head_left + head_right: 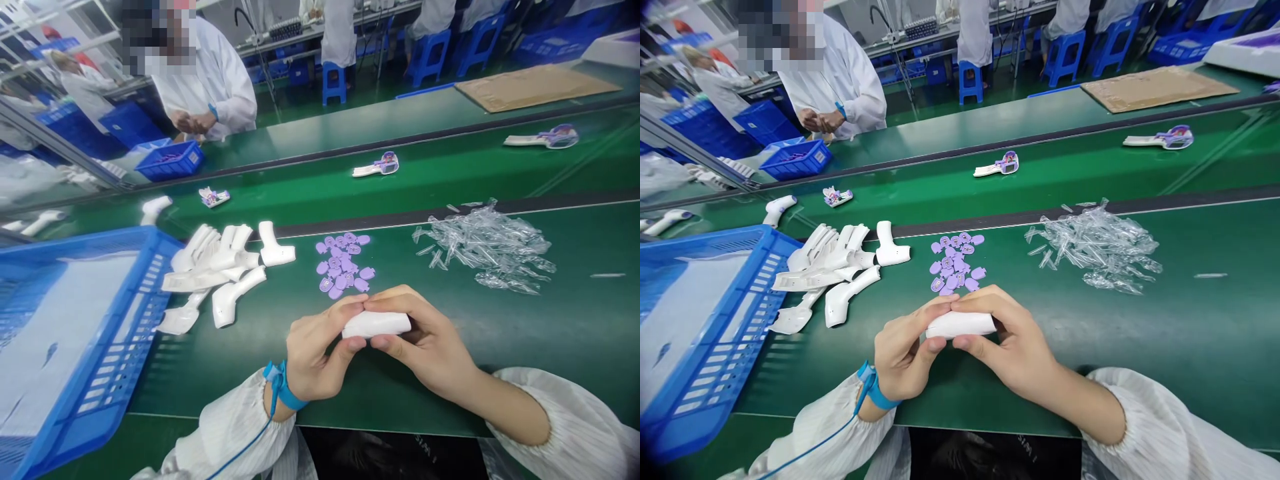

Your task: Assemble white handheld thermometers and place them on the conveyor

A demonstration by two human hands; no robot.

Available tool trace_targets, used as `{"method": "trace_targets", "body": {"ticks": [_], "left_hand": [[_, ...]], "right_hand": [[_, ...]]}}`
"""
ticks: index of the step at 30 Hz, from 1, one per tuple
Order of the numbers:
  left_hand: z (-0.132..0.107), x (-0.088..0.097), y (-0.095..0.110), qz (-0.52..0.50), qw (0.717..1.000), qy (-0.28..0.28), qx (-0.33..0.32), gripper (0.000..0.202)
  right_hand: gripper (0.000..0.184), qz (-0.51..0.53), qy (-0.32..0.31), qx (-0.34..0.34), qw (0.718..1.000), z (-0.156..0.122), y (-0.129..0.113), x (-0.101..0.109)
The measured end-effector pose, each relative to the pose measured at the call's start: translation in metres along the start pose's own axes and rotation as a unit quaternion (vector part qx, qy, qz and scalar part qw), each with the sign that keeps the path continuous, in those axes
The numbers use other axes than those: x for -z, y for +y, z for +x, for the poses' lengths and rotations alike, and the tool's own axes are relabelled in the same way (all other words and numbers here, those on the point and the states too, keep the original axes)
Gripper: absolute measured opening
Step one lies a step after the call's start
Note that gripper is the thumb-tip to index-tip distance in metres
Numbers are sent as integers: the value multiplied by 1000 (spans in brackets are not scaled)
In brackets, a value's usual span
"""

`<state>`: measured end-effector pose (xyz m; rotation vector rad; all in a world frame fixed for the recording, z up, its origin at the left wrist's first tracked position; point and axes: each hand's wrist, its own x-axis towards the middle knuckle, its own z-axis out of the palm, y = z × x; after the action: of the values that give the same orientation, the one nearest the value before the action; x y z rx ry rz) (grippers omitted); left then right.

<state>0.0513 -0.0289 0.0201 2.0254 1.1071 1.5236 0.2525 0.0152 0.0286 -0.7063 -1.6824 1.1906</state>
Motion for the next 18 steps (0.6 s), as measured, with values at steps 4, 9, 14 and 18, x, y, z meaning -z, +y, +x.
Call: {"method": "trace_targets", "body": {"ticks": [4, 9, 14, 18], "left_hand": [[0, 1, -2, -13, 1000, -4, 7, 36], [10, 9, -14, -128, 984, -58, 112, 45], [32, 12, -14, -344, 770, -117, 524, 97], [51, 0, 3, -375, 736, -194, 529, 92]], "right_hand": [[25, -12, 5, -4, 1000, 0, -1, 0], [31, -8, -36, 7, 999, 10, 5, 17], [34, -72, -244, 123, 959, 34, -17, 38], [22, -170, -370, 197, 892, 53, -48, 25]]}}
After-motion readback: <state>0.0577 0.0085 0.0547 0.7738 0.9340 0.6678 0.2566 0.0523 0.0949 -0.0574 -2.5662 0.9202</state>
